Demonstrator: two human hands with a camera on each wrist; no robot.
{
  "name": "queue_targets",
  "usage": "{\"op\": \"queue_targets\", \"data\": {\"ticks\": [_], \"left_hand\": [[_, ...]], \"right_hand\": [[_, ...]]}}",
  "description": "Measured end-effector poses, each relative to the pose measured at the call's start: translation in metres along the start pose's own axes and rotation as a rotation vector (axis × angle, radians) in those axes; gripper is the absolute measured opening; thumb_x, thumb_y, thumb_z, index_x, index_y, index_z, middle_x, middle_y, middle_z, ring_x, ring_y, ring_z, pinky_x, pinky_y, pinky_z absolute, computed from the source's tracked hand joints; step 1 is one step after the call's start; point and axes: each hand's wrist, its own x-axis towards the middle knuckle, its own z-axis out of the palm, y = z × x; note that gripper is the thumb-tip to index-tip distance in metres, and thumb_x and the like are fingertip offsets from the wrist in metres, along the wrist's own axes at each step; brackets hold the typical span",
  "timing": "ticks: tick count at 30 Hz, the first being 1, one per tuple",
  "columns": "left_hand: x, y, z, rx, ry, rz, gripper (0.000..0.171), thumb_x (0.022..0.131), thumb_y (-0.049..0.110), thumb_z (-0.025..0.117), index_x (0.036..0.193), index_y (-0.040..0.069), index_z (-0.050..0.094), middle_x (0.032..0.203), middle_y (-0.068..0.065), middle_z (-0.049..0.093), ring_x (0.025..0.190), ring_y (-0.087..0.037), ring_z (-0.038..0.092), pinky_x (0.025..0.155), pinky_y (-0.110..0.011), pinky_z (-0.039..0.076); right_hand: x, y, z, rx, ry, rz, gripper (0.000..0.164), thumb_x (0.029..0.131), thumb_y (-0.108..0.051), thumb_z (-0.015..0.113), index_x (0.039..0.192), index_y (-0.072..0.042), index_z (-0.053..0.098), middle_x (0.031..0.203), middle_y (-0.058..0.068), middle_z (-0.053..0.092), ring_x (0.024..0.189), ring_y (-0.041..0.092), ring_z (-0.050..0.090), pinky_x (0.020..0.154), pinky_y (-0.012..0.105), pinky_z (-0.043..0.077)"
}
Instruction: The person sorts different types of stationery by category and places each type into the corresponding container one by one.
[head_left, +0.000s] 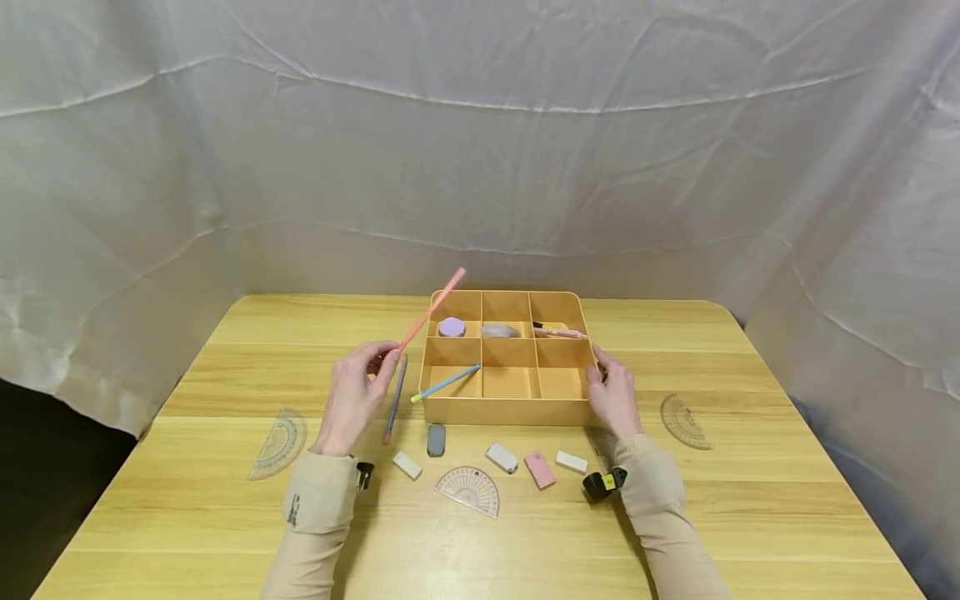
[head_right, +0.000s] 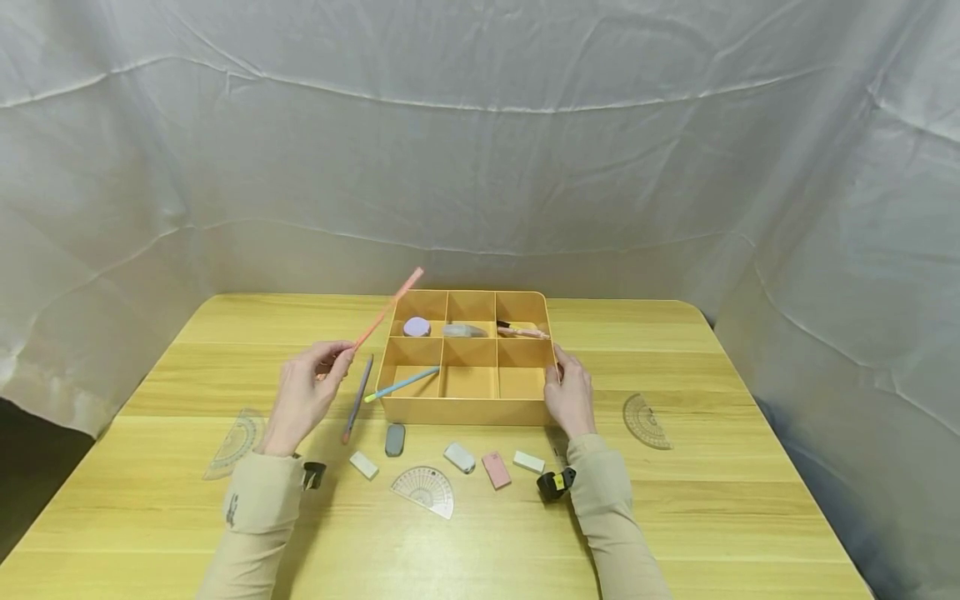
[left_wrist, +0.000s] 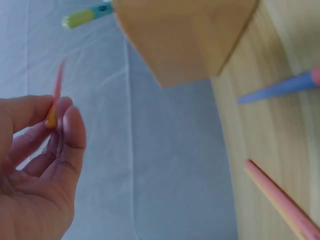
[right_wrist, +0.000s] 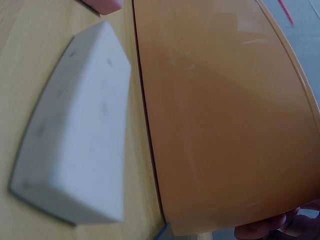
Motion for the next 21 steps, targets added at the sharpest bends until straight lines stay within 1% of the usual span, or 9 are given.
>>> {"op": "queue_targets", "data": {"ticks": [3, 5, 8, 11, 14, 17, 18, 20, 21], "left_hand": [[0.0, 0.007, -0.003, -0.037, 0.074, 0.022, 0.015, 0.095, 0.005, 0.067, 0.104, -0.003, 0.076, 0.088, -0.016, 0.074, 0.076, -0.026, 0.071, 0.069, -0.009, 0.05], [0.0, 0.013, -0.006, -0.069, 0.123, 0.03, 0.013, 0.093, 0.004, 0.07, 0.101, -0.003, 0.077, 0.084, -0.015, 0.074, 0.074, -0.024, 0.072, 0.068, -0.005, 0.05], [-0.001, 0.019, -0.011, -0.114, 0.182, 0.035, 0.011, 0.089, 0.003, 0.074, 0.098, -0.003, 0.078, 0.082, -0.016, 0.072, 0.071, -0.009, 0.07, 0.066, -0.004, 0.051], [-0.002, 0.023, -0.014, -0.147, 0.216, 0.035, 0.011, 0.088, 0.002, 0.075, 0.097, -0.003, 0.079, 0.082, -0.017, 0.072, 0.07, 0.006, 0.064, 0.065, -0.004, 0.051], [-0.004, 0.025, -0.017, -0.157, 0.235, 0.032, 0.012, 0.087, 0.001, 0.077, 0.097, -0.003, 0.079, 0.084, -0.019, 0.074, 0.07, 0.012, 0.06, 0.064, -0.004, 0.05], [-0.004, 0.027, -0.018, -0.152, 0.241, 0.026, 0.014, 0.084, 0.002, 0.079, 0.097, -0.003, 0.078, 0.086, -0.02, 0.076, 0.068, 0.014, 0.06, 0.063, -0.004, 0.05], [-0.004, 0.027, -0.019, -0.152, 0.237, 0.015, 0.015, 0.083, 0.002, 0.08, 0.097, -0.003, 0.078, 0.087, -0.021, 0.077, 0.068, 0.014, 0.06, 0.063, -0.005, 0.05], [-0.005, 0.028, -0.02, -0.143, 0.223, -0.005, 0.017, 0.082, 0.002, 0.081, 0.099, -0.004, 0.078, 0.089, -0.021, 0.078, 0.069, 0.011, 0.064, 0.063, -0.005, 0.05], [-0.005, 0.029, -0.021, -0.134, 0.213, -0.017, 0.018, 0.082, 0.002, 0.081, 0.099, -0.003, 0.078, 0.09, -0.02, 0.078, 0.07, 0.006, 0.068, 0.063, -0.004, 0.05]], "right_hand": [[0.0, 0.0, 0.0, 0.0, 0.0, 0.0, 0.045, 0.1, -0.005, 0.047, 0.144, 0.006, 0.05, 0.08, 0.015, 0.055, 0.07, 0.019, 0.047, 0.063, 0.028, 0.037], [0.0, 0.0, 0.0, 0.004, -0.001, 0.001, 0.045, 0.1, -0.005, 0.046, 0.144, 0.006, 0.049, 0.08, 0.015, 0.055, 0.07, 0.019, 0.046, 0.063, 0.028, 0.037], [0.0, 0.0, 0.0, 0.008, 0.0, -0.001, 0.045, 0.1, -0.004, 0.046, 0.144, 0.006, 0.049, 0.079, 0.015, 0.054, 0.069, 0.019, 0.046, 0.062, 0.028, 0.036], [0.0, 0.0, 0.0, 0.007, 0.003, -0.004, 0.045, 0.1, -0.004, 0.046, 0.144, 0.006, 0.049, 0.079, 0.014, 0.053, 0.069, 0.018, 0.046, 0.061, 0.027, 0.036], [0.0, 0.0, 0.0, 0.006, 0.004, -0.004, 0.045, 0.1, -0.004, 0.047, 0.144, 0.006, 0.05, 0.078, 0.013, 0.053, 0.068, 0.018, 0.045, 0.061, 0.027, 0.036], [0.0, 0.0, 0.0, 0.003, 0.005, -0.002, 0.045, 0.1, -0.004, 0.047, 0.143, 0.006, 0.05, 0.077, 0.012, 0.052, 0.068, 0.018, 0.044, 0.061, 0.028, 0.035], [0.0, 0.0, 0.0, 0.002, 0.004, 0.0, 0.045, 0.099, -0.004, 0.047, 0.143, 0.006, 0.05, 0.077, 0.012, 0.052, 0.068, 0.018, 0.044, 0.062, 0.028, 0.035], [0.0, 0.0, 0.0, 0.001, 0.003, 0.001, 0.045, 0.099, -0.004, 0.047, 0.144, 0.006, 0.05, 0.078, 0.012, 0.052, 0.068, 0.018, 0.044, 0.062, 0.028, 0.035], [0.001, 0.0, 0.0, 0.0, 0.002, 0.002, 0.045, 0.099, -0.004, 0.047, 0.144, 0.006, 0.05, 0.077, 0.012, 0.052, 0.068, 0.018, 0.044, 0.062, 0.028, 0.035]]}}
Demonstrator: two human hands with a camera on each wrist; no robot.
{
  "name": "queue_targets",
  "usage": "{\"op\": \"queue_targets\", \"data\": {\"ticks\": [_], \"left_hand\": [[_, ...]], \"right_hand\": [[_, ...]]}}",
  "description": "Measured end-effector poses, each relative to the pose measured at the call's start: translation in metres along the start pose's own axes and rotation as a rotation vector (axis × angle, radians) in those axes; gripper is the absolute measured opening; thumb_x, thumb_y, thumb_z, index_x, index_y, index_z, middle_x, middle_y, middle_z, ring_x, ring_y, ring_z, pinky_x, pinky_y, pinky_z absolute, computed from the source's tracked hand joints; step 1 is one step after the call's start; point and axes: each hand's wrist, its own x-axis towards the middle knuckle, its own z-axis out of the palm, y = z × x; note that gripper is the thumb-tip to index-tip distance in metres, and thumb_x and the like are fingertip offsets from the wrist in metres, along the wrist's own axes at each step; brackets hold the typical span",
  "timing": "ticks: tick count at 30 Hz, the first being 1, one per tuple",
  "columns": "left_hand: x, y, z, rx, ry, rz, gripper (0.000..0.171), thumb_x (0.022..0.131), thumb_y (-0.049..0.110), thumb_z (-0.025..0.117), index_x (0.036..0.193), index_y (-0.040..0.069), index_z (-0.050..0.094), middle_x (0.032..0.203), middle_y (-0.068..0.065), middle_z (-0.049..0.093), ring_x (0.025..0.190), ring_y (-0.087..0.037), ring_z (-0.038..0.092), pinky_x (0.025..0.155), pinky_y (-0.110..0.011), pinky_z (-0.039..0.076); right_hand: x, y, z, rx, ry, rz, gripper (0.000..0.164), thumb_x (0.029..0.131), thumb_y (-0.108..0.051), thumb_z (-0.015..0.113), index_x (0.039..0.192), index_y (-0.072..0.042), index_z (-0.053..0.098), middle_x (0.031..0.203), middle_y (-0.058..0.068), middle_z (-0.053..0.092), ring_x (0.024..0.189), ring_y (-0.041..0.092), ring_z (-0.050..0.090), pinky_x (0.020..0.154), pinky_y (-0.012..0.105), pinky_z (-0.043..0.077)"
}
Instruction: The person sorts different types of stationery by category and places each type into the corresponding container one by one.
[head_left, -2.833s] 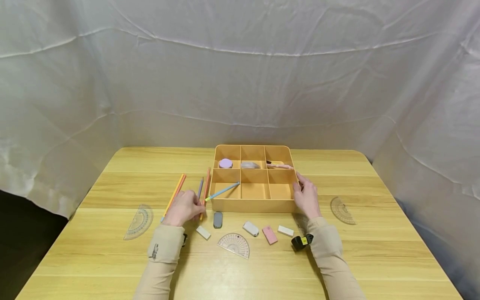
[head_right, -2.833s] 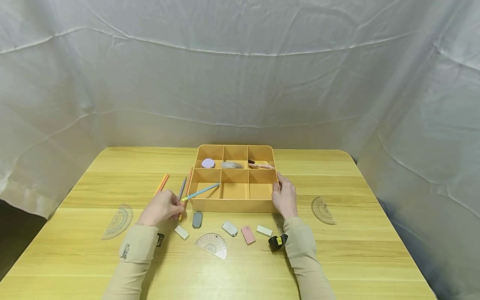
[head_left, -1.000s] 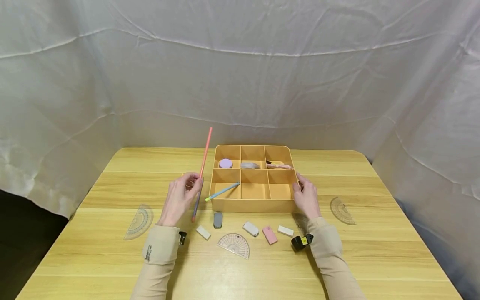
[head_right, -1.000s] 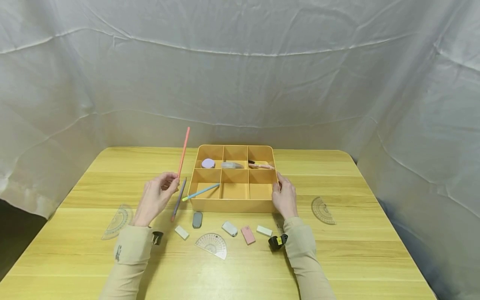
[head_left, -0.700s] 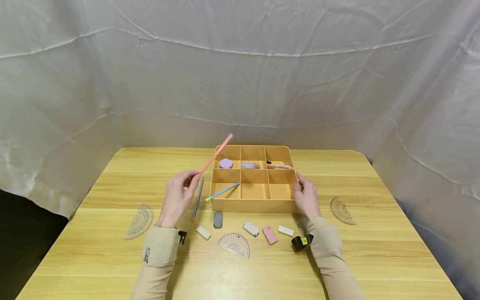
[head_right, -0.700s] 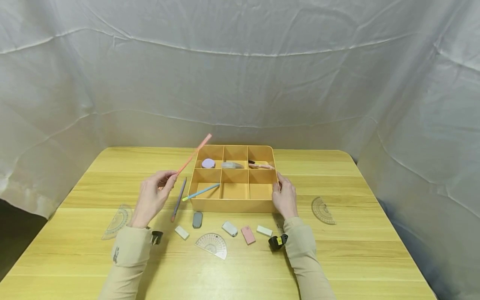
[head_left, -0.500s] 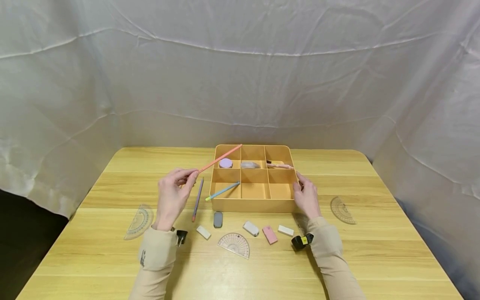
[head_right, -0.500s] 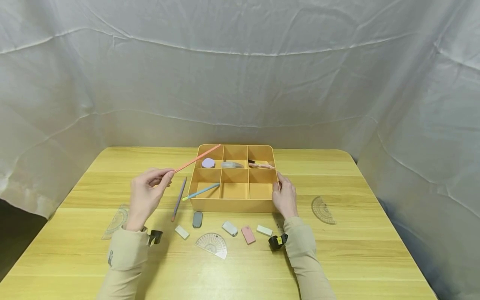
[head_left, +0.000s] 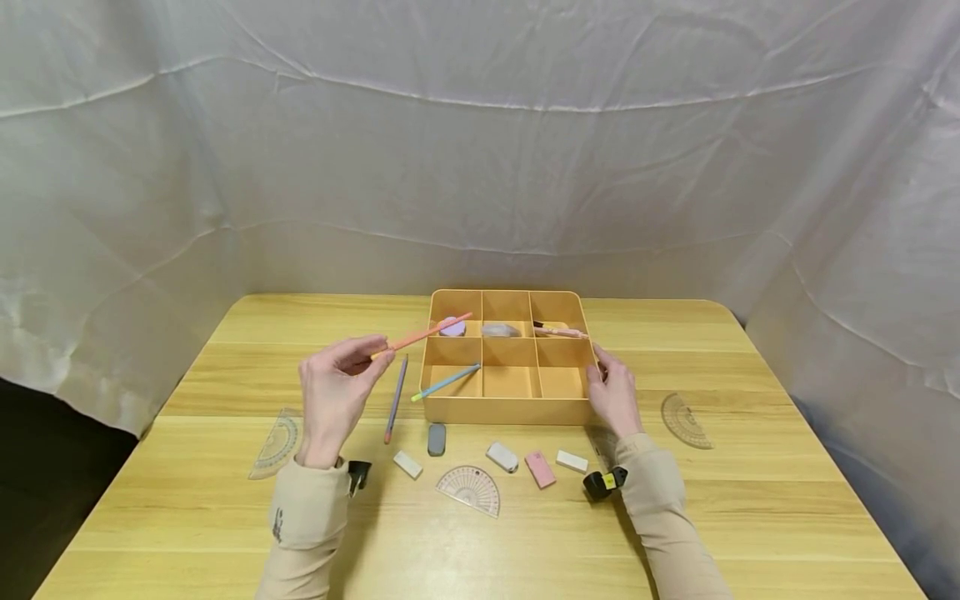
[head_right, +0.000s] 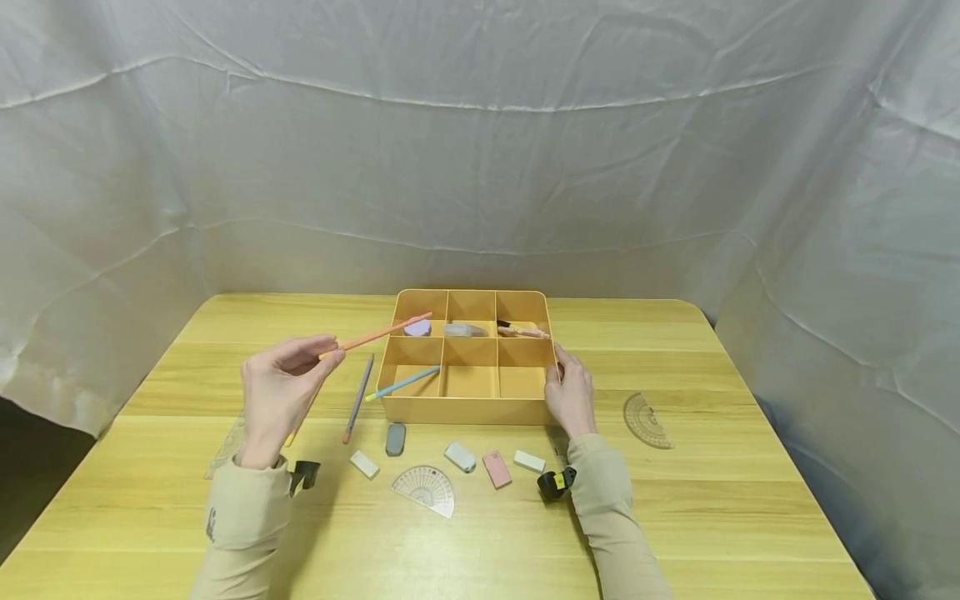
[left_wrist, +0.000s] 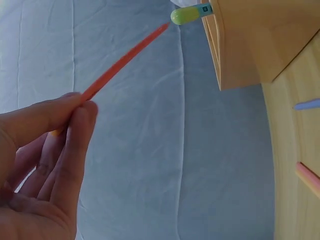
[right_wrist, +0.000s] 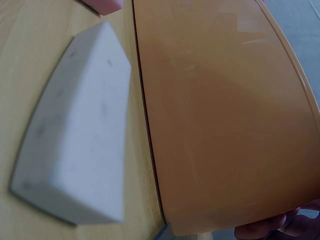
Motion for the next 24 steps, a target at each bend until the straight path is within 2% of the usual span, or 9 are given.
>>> {"op": "queue_targets", "data": {"ticks": [3, 6, 10, 13, 18, 24], "left_hand": [[-0.0001, 0.002, -0.0014, 0.039, -0.048, -0.032, 0.022, 0.083, 0.002, 0.081, 0.104, -0.003, 0.078, 0.093, -0.019, 0.078, 0.077, -0.016, 0.077, 0.065, -0.002, 0.049], [-0.0003, 0.0039, -0.0024, 0.091, -0.106, -0.057, 0.024, 0.084, 0.002, 0.079, 0.108, -0.003, 0.076, 0.097, -0.019, 0.078, 0.085, -0.032, 0.078, 0.068, -0.002, 0.05], [-0.0006, 0.0057, -0.0028, 0.129, -0.171, -0.089, 0.026, 0.086, 0.002, 0.077, 0.111, -0.004, 0.075, 0.099, -0.019, 0.078, 0.088, -0.033, 0.077, 0.075, -0.022, 0.061], [-0.0011, 0.0064, -0.0027, 0.146, -0.203, -0.102, 0.026, 0.086, 0.001, 0.076, 0.111, -0.004, 0.075, 0.1, -0.02, 0.078, 0.089, -0.032, 0.077, 0.077, -0.038, 0.062], [-0.0016, 0.0051, -0.001, 0.173, -0.235, -0.098, 0.024, 0.087, 0.0, 0.075, 0.11, -0.005, 0.075, 0.099, -0.021, 0.077, 0.088, -0.032, 0.077, 0.076, -0.039, 0.063], [-0.0025, 0.0018, 0.0034, 0.211, -0.264, -0.045, 0.021, 0.085, -0.001, 0.076, 0.106, -0.006, 0.076, 0.097, -0.021, 0.077, 0.084, -0.032, 0.078, 0.072, -0.037, 0.063]], "right_hand": [[0.0, 0.0001, -0.0002, 0.003, -0.003, 0.003, 0.046, 0.099, -0.004, 0.047, 0.144, 0.005, 0.05, 0.078, 0.012, 0.052, 0.068, 0.017, 0.045, 0.062, 0.028, 0.036], [0.0002, 0.0, -0.0003, 0.008, -0.001, 0.004, 0.046, 0.099, -0.004, 0.047, 0.144, 0.005, 0.05, 0.077, 0.012, 0.052, 0.068, 0.017, 0.044, 0.061, 0.028, 0.036], [0.0005, -0.0003, -0.0004, 0.011, 0.005, -0.002, 0.046, 0.099, -0.004, 0.048, 0.144, 0.005, 0.05, 0.075, 0.011, 0.051, 0.067, 0.017, 0.044, 0.06, 0.027, 0.035], [0.0007, -0.0002, -0.0003, 0.011, 0.007, -0.005, 0.046, 0.099, -0.004, 0.048, 0.143, 0.006, 0.05, 0.074, 0.01, 0.051, 0.066, 0.017, 0.044, 0.06, 0.027, 0.035], [0.0007, 0.0001, -0.0003, 0.011, 0.002, -0.01, 0.046, 0.099, -0.004, 0.047, 0.143, 0.006, 0.05, 0.075, 0.011, 0.052, 0.067, 0.017, 0.044, 0.06, 0.027, 0.035], [-0.0001, 0.0007, 0.0, 0.011, -0.003, -0.008, 0.046, 0.099, -0.005, 0.047, 0.144, 0.006, 0.049, 0.076, 0.012, 0.052, 0.069, 0.018, 0.045, 0.061, 0.027, 0.036]]}}
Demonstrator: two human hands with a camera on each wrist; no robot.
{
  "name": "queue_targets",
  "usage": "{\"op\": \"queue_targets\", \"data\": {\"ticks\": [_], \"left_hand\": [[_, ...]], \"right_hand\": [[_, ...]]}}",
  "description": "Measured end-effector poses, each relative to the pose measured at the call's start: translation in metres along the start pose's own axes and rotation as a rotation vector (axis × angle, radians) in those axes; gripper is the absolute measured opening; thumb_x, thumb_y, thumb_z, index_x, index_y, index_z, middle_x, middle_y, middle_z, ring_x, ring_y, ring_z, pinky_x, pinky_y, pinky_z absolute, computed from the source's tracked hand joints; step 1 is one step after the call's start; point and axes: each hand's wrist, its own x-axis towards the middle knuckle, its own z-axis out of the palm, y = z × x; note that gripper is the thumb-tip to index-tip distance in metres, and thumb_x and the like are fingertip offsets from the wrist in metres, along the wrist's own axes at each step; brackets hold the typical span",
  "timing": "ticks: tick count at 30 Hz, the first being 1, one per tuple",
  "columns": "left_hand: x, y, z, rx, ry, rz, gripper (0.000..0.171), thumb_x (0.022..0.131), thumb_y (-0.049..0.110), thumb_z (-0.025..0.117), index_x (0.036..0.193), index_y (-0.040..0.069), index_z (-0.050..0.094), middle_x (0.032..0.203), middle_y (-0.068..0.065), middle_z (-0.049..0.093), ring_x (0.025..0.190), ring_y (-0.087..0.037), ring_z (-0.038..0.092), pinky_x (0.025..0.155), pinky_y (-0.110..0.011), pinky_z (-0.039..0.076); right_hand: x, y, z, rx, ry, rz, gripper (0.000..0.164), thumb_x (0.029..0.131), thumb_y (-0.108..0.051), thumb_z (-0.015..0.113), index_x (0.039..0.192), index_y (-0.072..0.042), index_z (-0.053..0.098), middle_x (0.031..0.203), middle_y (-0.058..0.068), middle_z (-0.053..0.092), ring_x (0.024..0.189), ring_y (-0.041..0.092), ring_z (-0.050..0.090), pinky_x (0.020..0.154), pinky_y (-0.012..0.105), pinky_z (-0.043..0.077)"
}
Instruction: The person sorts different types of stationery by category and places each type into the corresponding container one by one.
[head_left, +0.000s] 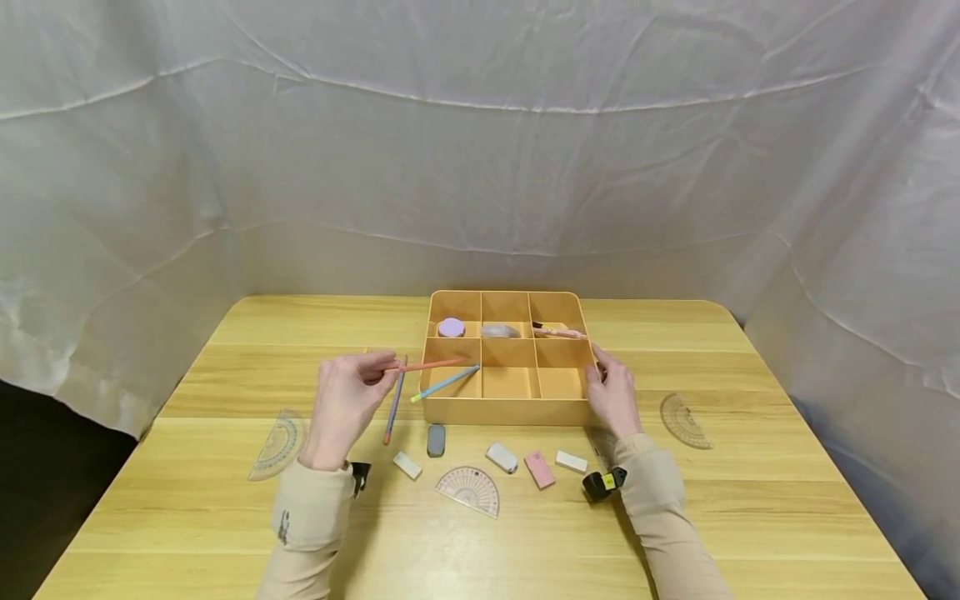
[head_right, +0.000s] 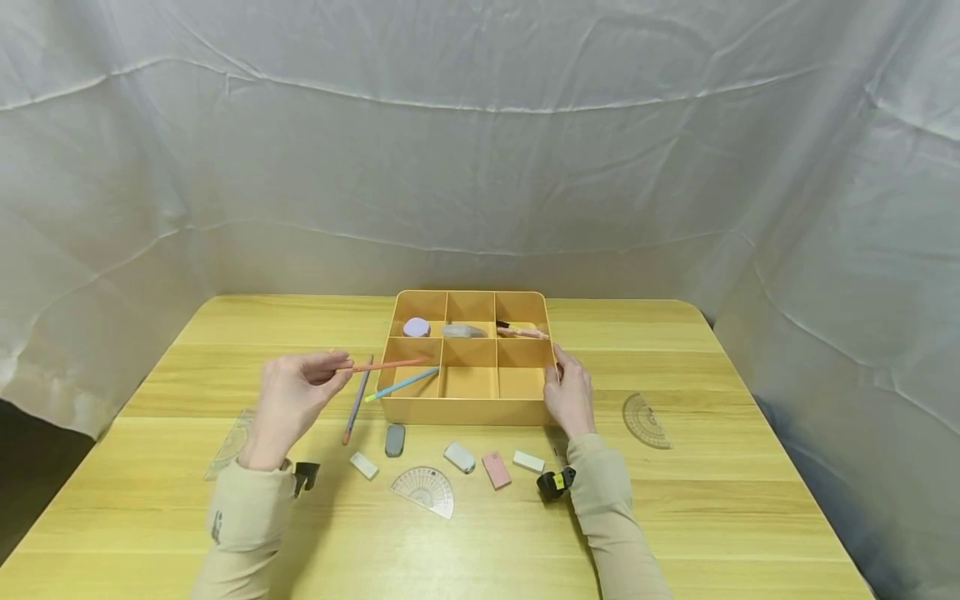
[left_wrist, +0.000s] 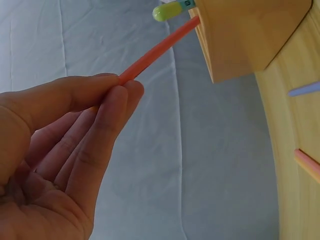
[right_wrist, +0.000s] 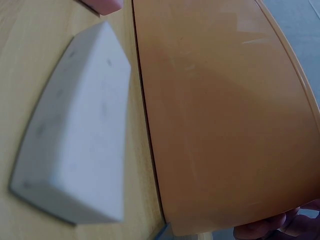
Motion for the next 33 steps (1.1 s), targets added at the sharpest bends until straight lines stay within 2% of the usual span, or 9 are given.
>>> {"op": "queue_targets", "data": {"ticks": [8, 13, 23, 30, 33], "left_hand": [[0.001, -0.001, 0.007, 0.024, -0.044, -0.012, 0.019, 0.086, -0.003, 0.073, 0.104, -0.006, 0.076, 0.097, -0.023, 0.077, 0.083, -0.032, 0.078, 0.071, -0.037, 0.063], [0.002, -0.003, 0.012, 0.034, -0.056, 0.007, 0.018, 0.086, -0.004, 0.072, 0.103, -0.006, 0.076, 0.095, -0.023, 0.077, 0.083, -0.032, 0.078, 0.07, -0.038, 0.063], [0.002, -0.006, 0.019, 0.041, -0.044, -0.004, 0.017, 0.085, -0.003, 0.073, 0.101, -0.005, 0.077, 0.093, -0.021, 0.078, 0.081, -0.031, 0.078, 0.07, -0.038, 0.063], [0.002, -0.009, 0.02, 0.031, -0.116, -0.044, 0.017, 0.091, 0.006, 0.07, 0.102, -0.004, 0.077, 0.094, -0.019, 0.078, 0.086, -0.03, 0.077, 0.076, -0.041, 0.063], [0.004, -0.015, 0.018, 0.038, -0.141, -0.069, 0.019, 0.096, 0.009, 0.064, 0.098, -0.003, 0.078, 0.09, -0.017, 0.079, 0.079, -0.026, 0.076, 0.072, -0.038, 0.061]], "right_hand": [[0.0, 0.0, 0.0, 0.014, -0.003, -0.001, 0.046, 0.099, -0.004, 0.047, 0.144, 0.007, 0.049, 0.073, 0.008, 0.05, 0.064, 0.015, 0.043, 0.057, 0.024, 0.034], [0.0, 0.001, 0.0, 0.02, -0.007, -0.004, 0.046, 0.1, -0.003, 0.047, 0.144, 0.006, 0.049, 0.072, 0.008, 0.049, 0.061, 0.014, 0.042, 0.055, 0.024, 0.033], [-0.001, 0.0, 0.0, 0.022, -0.007, -0.002, 0.046, 0.1, -0.003, 0.047, 0.144, 0.007, 0.049, 0.073, 0.008, 0.05, 0.063, 0.014, 0.043, 0.055, 0.023, 0.034], [0.0, -0.001, 0.0, 0.019, -0.003, -0.004, 0.046, 0.099, -0.003, 0.047, 0.144, 0.006, 0.049, 0.072, 0.007, 0.049, 0.062, 0.014, 0.042, 0.055, 0.024, 0.034], [0.0, -0.001, 0.0, 0.017, -0.001, -0.005, 0.046, 0.099, -0.003, 0.047, 0.144, 0.006, 0.05, 0.072, 0.007, 0.05, 0.062, 0.014, 0.042, 0.056, 0.025, 0.034]]}}
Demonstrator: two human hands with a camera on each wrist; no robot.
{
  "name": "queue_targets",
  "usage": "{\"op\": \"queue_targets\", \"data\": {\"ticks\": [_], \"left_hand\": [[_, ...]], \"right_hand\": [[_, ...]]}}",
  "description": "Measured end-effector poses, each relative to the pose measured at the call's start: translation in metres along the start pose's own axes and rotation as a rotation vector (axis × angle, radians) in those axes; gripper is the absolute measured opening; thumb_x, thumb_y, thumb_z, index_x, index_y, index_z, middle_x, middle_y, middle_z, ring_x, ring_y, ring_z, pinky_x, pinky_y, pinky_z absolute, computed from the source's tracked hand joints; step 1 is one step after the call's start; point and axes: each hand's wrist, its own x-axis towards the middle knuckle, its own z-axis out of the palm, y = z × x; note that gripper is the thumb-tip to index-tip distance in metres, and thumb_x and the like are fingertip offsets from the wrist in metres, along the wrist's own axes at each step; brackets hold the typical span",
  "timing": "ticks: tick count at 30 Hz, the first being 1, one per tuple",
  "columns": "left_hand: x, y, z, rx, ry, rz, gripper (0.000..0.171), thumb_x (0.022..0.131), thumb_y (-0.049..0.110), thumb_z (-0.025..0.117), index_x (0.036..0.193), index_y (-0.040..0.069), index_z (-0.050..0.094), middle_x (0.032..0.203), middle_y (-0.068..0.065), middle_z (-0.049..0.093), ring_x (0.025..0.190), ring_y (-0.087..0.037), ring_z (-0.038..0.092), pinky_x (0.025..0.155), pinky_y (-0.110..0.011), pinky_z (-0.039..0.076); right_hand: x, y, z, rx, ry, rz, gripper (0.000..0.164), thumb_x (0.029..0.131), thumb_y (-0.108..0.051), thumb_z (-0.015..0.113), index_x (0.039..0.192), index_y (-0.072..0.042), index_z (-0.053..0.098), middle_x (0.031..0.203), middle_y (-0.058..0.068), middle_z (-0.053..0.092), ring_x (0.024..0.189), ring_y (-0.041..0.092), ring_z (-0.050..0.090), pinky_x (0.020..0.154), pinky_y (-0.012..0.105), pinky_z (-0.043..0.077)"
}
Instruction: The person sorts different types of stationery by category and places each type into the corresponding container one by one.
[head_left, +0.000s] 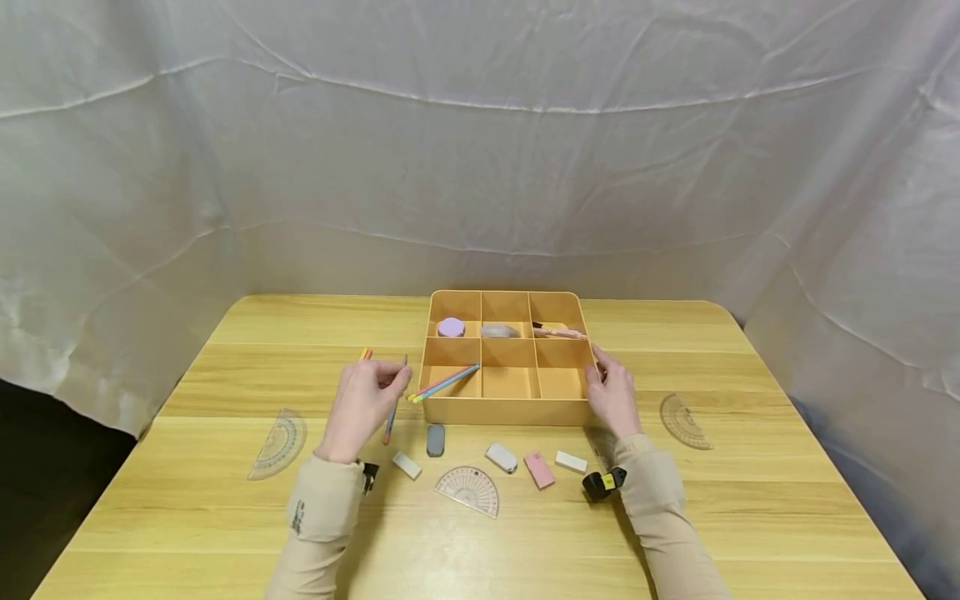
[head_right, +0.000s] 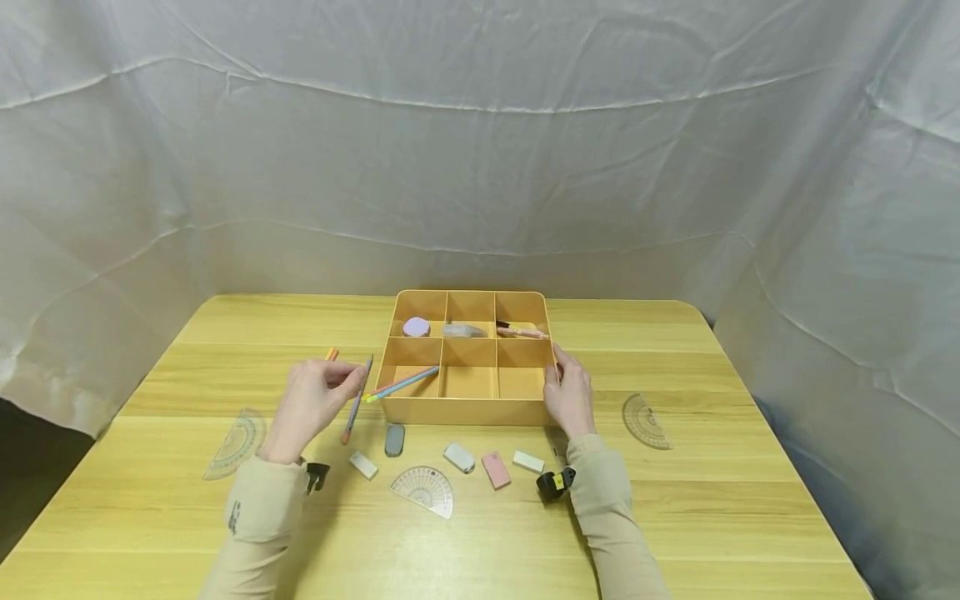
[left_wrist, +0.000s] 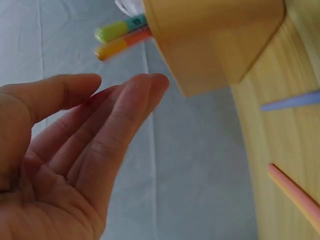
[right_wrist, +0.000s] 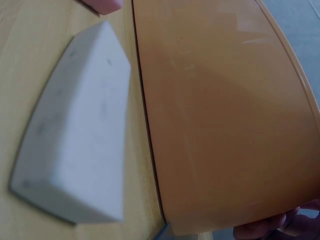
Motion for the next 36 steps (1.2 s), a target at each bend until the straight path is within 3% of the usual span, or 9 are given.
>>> {"op": "queue_targets", "data": {"ticks": [3, 5, 8, 10, 12, 19, 22, 26, 36], "left_hand": [[0.001, -0.011, -0.001, 0.04, -0.041, -0.024, 0.022, 0.098, 0.008, 0.06, 0.099, -0.005, 0.077, 0.094, -0.021, 0.078, 0.082, -0.03, 0.076, 0.076, -0.042, 0.061], [0.001, -0.018, 0.001, 0.084, -0.109, -0.075, 0.024, 0.098, 0.01, 0.06, 0.108, -0.006, 0.074, 0.104, -0.023, 0.076, 0.095, -0.036, 0.074, 0.086, -0.048, 0.06], [0.0, -0.025, 0.004, 0.121, -0.266, -0.189, 0.032, 0.098, 0.015, 0.062, 0.123, -0.005, 0.066, 0.095, -0.023, 0.076, 0.075, -0.029, 0.071, 0.069, -0.04, 0.059], [-0.001, -0.028, 0.008, 0.121, -0.351, -0.261, 0.034, 0.098, 0.018, 0.063, 0.125, -0.003, 0.062, 0.081, -0.019, 0.075, 0.061, -0.02, 0.063, 0.057, -0.03, 0.049], [-0.001, -0.031, 0.011, 0.107, -0.393, -0.305, 0.032, 0.097, 0.017, 0.065, 0.123, -0.002, 0.06, 0.065, -0.015, 0.069, 0.047, -0.013, 0.049, 0.05, -0.024, 0.035], [0.0, -0.036, 0.014, 0.153, -0.355, -0.329, 0.044, 0.097, 0.016, 0.066, 0.13, -0.01, 0.052, 0.066, -0.012, 0.068, 0.06, -0.017, 0.06, 0.056, -0.025, 0.04], [0.001, -0.038, 0.015, 0.207, -0.336, -0.318, 0.031, 0.096, 0.017, 0.068, 0.11, -0.01, 0.064, 0.065, -0.01, 0.067, 0.056, -0.013, 0.05, 0.052, -0.023, 0.038], [0.003, -0.042, 0.017, 0.243, -0.326, -0.309, 0.026, 0.094, 0.019, 0.07, 0.076, 0.0, 0.07, 0.061, -0.007, 0.067, 0.05, -0.01, 0.036, 0.047, -0.021, 0.03], [0.002, -0.046, 0.019, 0.261, -0.282, -0.281, 0.034, 0.09, 0.02, 0.073, 0.059, 0.007, 0.07, 0.065, -0.004, 0.068, 0.05, -0.011, 0.036, 0.046, -0.022, 0.029]], "right_hand": [[0.0, 0.0, 0.0, 0.0, 0.0, -0.002, 0.046, 0.099, -0.003, 0.047, 0.144, 0.006, 0.05, 0.072, 0.008, 0.05, 0.062, 0.014, 0.042, 0.056, 0.025, 0.034], [0.0, 0.0, 0.0, 0.004, -0.002, -0.001, 0.046, 0.099, -0.002, 0.047, 0.144, 0.006, 0.049, 0.072, 0.008, 0.05, 0.062, 0.014, 0.042, 0.055, 0.024, 0.034], [0.0, 0.0, 0.0, 0.006, -0.004, -0.002, 0.046, 0.099, -0.002, 0.047, 0.144, 0.007, 0.049, 0.072, 0.008, 0.05, 0.062, 0.014, 0.043, 0.054, 0.024, 0.034], [-0.001, 0.0, 0.0, 0.004, -0.004, -0.004, 0.046, 0.099, -0.002, 0.047, 0.144, 0.007, 0.049, 0.072, 0.008, 0.05, 0.061, 0.014, 0.043, 0.054, 0.024, 0.034], [-0.001, 0.0, 0.0, 0.0, -0.003, -0.007, 0.045, 0.099, -0.002, 0.047, 0.143, 0.007, 0.05, 0.072, 0.009, 0.051, 0.061, 0.014, 0.043, 0.054, 0.024, 0.034], [-0.001, 0.001, 0.0, 0.002, -0.005, -0.004, 0.046, 0.099, -0.002, 0.047, 0.144, 0.005, 0.049, 0.073, 0.01, 0.053, 0.062, 0.014, 0.044, 0.054, 0.024, 0.035], [-0.001, 0.001, 0.0, 0.005, -0.004, -0.003, 0.046, 0.099, -0.002, 0.047, 0.144, 0.005, 0.05, 0.073, 0.01, 0.053, 0.062, 0.013, 0.044, 0.054, 0.024, 0.035], [0.0, 0.001, 0.0, 0.005, -0.005, -0.007, 0.046, 0.099, -0.002, 0.047, 0.144, 0.006, 0.05, 0.071, 0.007, 0.05, 0.06, 0.013, 0.042, 0.053, 0.023, 0.033], [0.0, 0.001, 0.0, 0.007, -0.012, -0.001, 0.046, 0.1, -0.002, 0.046, 0.144, 0.006, 0.049, 0.07, 0.005, 0.047, 0.057, 0.01, 0.039, 0.053, 0.023, 0.032]]}}
